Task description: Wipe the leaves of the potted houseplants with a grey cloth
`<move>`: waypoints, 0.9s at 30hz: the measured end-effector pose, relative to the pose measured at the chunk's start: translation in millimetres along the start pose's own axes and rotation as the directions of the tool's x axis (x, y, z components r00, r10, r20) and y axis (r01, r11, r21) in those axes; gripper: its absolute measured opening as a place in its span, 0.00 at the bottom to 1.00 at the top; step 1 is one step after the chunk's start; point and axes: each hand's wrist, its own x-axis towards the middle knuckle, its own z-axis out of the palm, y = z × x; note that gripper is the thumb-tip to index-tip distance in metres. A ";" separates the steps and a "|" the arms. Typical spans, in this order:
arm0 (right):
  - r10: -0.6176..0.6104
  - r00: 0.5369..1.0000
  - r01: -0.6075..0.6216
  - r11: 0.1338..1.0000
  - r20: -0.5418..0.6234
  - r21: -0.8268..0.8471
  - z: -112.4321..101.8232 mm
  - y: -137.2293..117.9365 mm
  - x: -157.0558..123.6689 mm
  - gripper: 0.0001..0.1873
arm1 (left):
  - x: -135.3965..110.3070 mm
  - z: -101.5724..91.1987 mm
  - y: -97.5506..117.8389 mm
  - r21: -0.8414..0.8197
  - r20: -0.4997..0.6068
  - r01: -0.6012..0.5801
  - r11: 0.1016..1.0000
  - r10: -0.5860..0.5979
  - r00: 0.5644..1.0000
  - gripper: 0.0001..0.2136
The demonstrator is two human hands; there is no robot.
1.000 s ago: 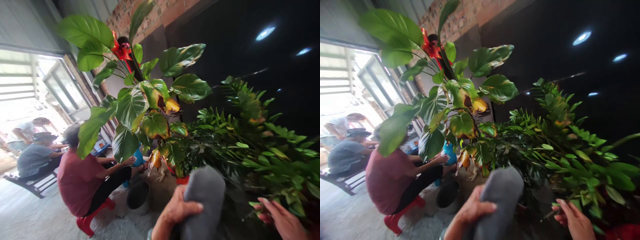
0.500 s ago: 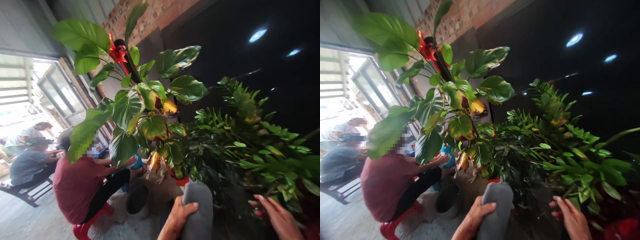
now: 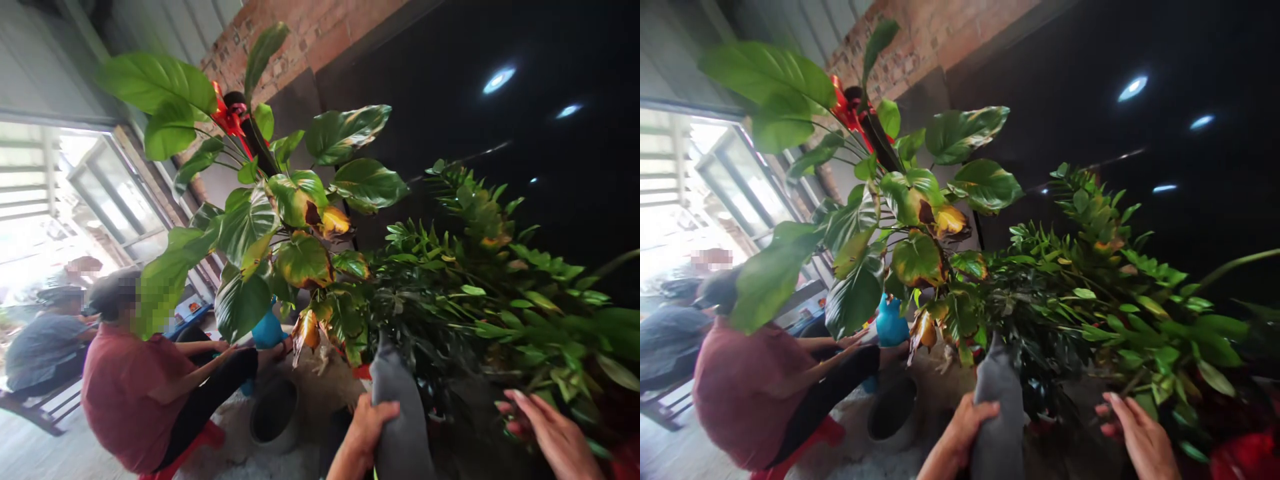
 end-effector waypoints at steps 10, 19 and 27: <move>0.020 1.000 -0.020 0.997 -0.001 0.073 2.9 -0.5 -3.1 0.18 | -18.4 -9.8 85.4 -0.202 -0.227 -0.319 0.926 0.273 0.935 0.26; -0.041 0.999 0.041 0.999 0.017 -0.022 -3.9 3.7 3.1 0.17 | -10.8 -3.6 -0.5 -0.070 0.008 -0.007 0.998 0.007 1.000 0.24; 0.020 1.000 -0.019 0.995 -0.004 0.095 0.2 -4.3 -6.5 0.14 | -19.7 -15.5 66.9 -0.201 -0.108 -0.262 0.944 0.245 0.964 0.30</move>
